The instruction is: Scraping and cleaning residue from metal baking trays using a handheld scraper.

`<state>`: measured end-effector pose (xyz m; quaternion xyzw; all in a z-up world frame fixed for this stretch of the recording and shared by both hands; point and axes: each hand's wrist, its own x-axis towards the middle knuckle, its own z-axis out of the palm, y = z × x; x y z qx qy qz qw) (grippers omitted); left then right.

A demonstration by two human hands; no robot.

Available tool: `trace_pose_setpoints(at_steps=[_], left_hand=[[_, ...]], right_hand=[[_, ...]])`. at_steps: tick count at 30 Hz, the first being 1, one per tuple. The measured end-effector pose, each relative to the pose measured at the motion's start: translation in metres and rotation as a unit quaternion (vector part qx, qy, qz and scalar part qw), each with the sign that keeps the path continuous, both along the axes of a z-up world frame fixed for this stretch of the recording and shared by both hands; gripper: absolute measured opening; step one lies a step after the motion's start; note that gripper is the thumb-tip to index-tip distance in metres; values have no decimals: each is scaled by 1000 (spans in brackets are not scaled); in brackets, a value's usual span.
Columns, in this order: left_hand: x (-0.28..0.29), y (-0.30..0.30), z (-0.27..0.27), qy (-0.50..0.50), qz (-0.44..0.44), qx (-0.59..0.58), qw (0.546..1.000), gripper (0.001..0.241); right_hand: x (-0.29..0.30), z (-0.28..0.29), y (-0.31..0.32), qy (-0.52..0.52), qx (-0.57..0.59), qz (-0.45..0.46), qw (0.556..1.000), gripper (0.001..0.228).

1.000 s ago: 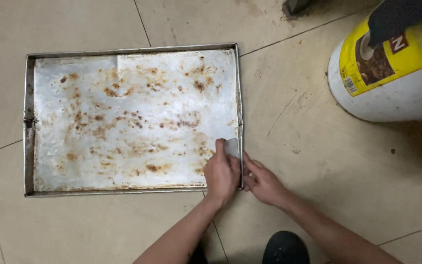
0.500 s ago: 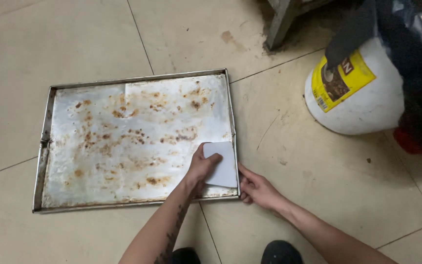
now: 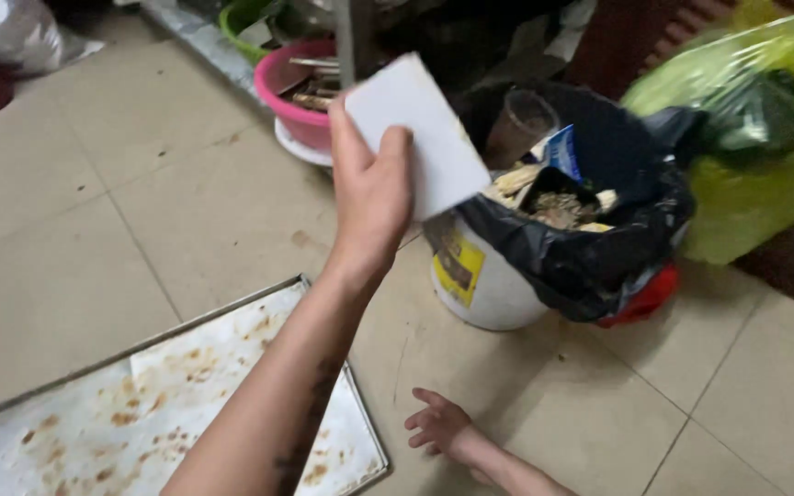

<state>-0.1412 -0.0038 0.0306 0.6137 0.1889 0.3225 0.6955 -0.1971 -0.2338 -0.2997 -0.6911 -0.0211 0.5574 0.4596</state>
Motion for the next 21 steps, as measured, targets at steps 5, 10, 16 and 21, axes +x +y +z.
trace_pose_setpoints(at_steps=[5,10,16,21], left_hand=[[95,-25,-8,126,1,518,846,73],[90,-30,-2,100,17,474,875,46],[13,26,-17,89,-8,474,876,39],[-193,121,-97,132,59,370,918,46]], right_hand=[[13,9,-10,20,-1,-53,998,76],[1,63,-16,-22,-50,25,998,74],[-15,47,15,-3,-72,49,996,67],[-23,-75,52,-71,30,137,988,89]])
